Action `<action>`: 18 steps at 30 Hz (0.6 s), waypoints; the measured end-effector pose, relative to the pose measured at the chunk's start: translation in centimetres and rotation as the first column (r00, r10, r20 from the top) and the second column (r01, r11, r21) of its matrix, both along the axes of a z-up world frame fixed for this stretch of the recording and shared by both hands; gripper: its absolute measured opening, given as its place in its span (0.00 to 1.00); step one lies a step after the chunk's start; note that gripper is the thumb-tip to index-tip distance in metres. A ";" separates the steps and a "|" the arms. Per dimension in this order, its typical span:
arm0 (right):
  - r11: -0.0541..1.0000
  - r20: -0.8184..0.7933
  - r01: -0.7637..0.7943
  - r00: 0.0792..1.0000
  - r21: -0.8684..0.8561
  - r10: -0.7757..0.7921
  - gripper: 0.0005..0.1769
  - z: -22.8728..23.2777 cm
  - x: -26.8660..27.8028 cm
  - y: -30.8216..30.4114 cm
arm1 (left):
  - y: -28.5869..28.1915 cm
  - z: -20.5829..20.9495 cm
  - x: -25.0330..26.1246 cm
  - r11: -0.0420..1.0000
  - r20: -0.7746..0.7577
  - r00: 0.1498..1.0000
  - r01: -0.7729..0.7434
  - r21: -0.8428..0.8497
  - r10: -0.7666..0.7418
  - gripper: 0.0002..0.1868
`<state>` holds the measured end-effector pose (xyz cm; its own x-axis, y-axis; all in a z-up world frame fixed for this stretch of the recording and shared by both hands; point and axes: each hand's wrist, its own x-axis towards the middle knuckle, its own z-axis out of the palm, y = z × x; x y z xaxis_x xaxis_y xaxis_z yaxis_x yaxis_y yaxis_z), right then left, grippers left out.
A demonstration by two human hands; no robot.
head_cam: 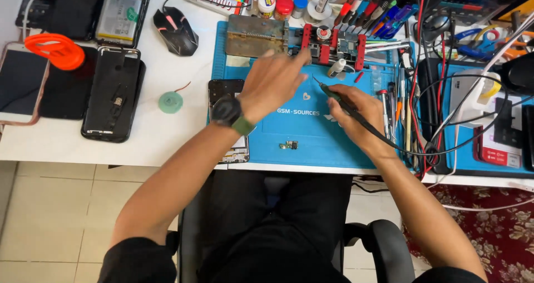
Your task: The person uses a smartphone to view a message, then sets it aside to work on a small electronic component. They use a soldering iron and a screwdriver to manipulate the component on a blue work mat.
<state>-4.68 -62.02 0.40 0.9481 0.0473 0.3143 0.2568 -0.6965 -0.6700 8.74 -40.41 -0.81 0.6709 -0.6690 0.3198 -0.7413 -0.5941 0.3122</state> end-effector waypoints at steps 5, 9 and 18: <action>0.997 0.109 -0.079 0.991 -0.008 0.079 0.13 -0.4 0.0 0.3 | -4.6 -3.5 5.0 0.993 0.238 0.970 -0.082 0.083 0.060 0.40; 0.996 0.137 -0.087 0.987 0.016 0.084 0.12 -1.6 0.0 -0.1 | -5.2 -4.6 5.4 0.989 0.318 0.947 -0.085 0.120 0.043 0.49; 0.992 0.126 -0.123 0.985 0.040 0.117 0.12 -2.2 0.3 -0.4 | -5.1 -4.9 6.3 0.982 0.239 0.971 -0.056 0.182 0.011 0.51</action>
